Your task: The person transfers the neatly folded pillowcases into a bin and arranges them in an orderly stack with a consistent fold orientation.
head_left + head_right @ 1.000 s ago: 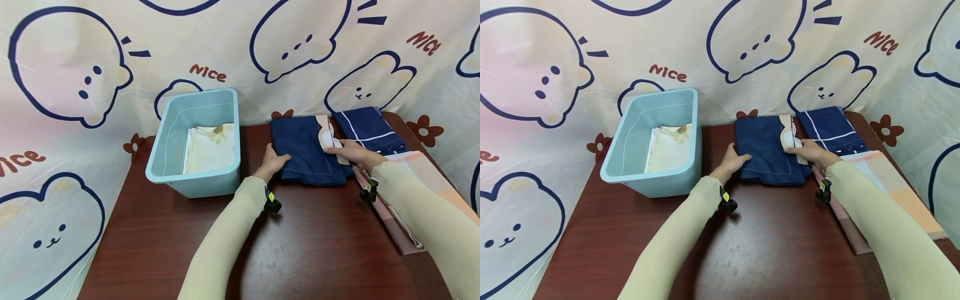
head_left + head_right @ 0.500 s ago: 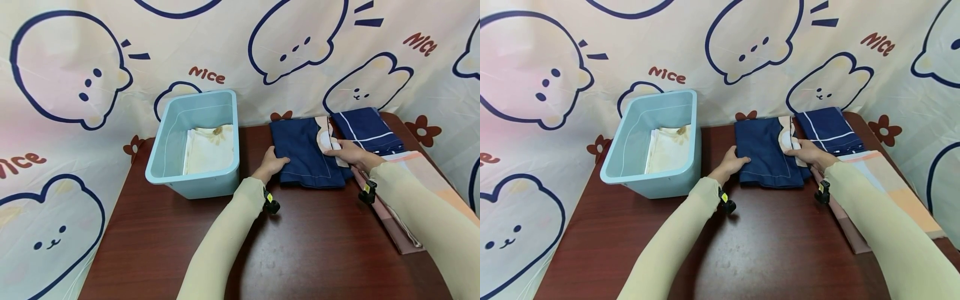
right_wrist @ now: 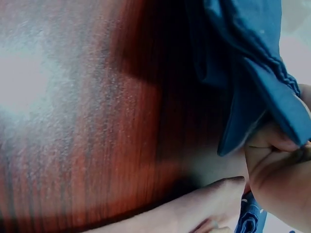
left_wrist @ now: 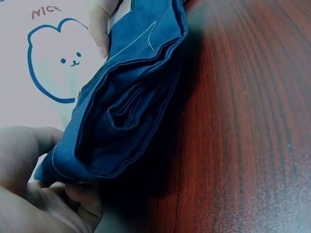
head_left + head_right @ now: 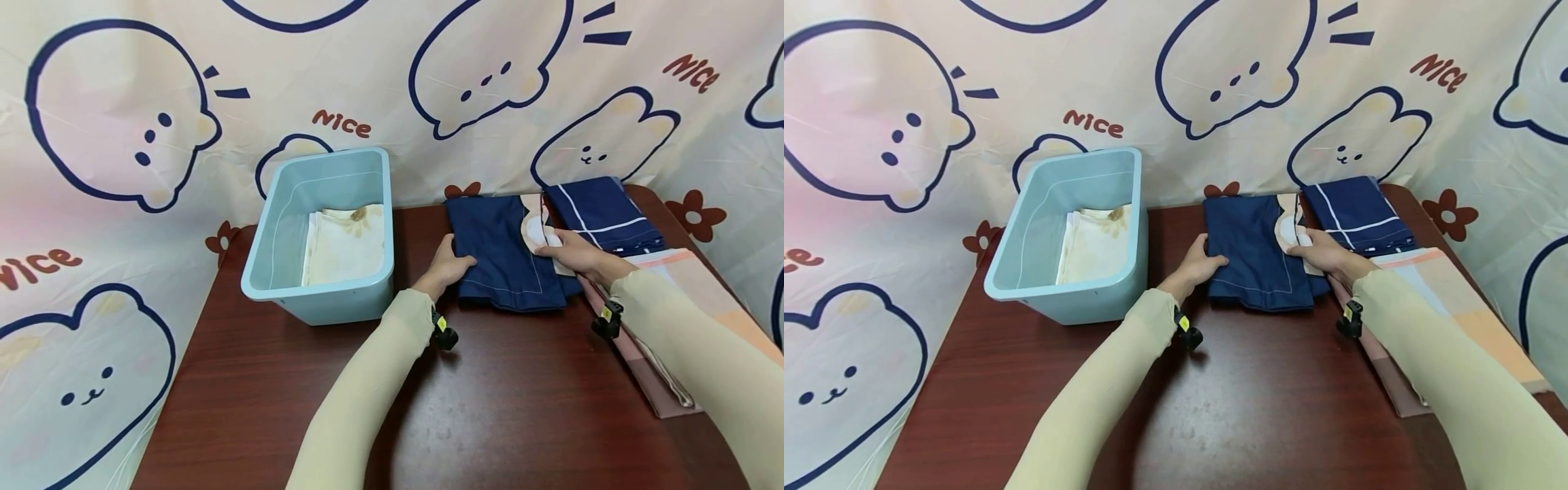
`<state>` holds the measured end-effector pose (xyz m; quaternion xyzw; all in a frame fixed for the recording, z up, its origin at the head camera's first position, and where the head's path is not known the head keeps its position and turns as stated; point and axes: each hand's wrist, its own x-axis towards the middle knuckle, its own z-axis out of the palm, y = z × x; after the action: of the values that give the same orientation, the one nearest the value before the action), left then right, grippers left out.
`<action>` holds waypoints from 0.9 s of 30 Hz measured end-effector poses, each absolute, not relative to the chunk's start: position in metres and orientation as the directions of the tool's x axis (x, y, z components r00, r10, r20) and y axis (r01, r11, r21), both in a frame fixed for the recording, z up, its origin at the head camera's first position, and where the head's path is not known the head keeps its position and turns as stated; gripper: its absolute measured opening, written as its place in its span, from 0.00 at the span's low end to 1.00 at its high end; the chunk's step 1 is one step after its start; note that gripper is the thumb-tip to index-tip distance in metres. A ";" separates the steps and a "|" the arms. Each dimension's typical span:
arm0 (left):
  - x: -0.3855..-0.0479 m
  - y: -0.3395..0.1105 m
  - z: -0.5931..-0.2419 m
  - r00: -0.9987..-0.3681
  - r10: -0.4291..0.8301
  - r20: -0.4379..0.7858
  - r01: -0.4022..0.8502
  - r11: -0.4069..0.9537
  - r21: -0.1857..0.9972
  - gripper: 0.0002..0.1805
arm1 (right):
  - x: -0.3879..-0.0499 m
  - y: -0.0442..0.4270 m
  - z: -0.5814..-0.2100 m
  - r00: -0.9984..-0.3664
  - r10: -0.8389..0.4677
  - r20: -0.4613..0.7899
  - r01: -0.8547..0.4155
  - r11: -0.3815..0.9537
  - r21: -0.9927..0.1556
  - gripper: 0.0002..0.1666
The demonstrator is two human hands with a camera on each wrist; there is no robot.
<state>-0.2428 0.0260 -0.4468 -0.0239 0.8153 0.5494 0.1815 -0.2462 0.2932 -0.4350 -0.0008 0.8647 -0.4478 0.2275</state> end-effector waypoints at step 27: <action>-0.224 0.027 -0.415 -0.917 0.277 -0.286 -0.191 0.323 0.927 0.36 | -0.219 0.300 -0.425 -0.908 -0.230 -0.349 0.173 0.554 -0.814 0.46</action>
<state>-0.2241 0.0272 -0.4150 0.0272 0.7880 0.5812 0.2014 -0.2192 0.2996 -0.4246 -0.0167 0.8552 -0.4720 0.2134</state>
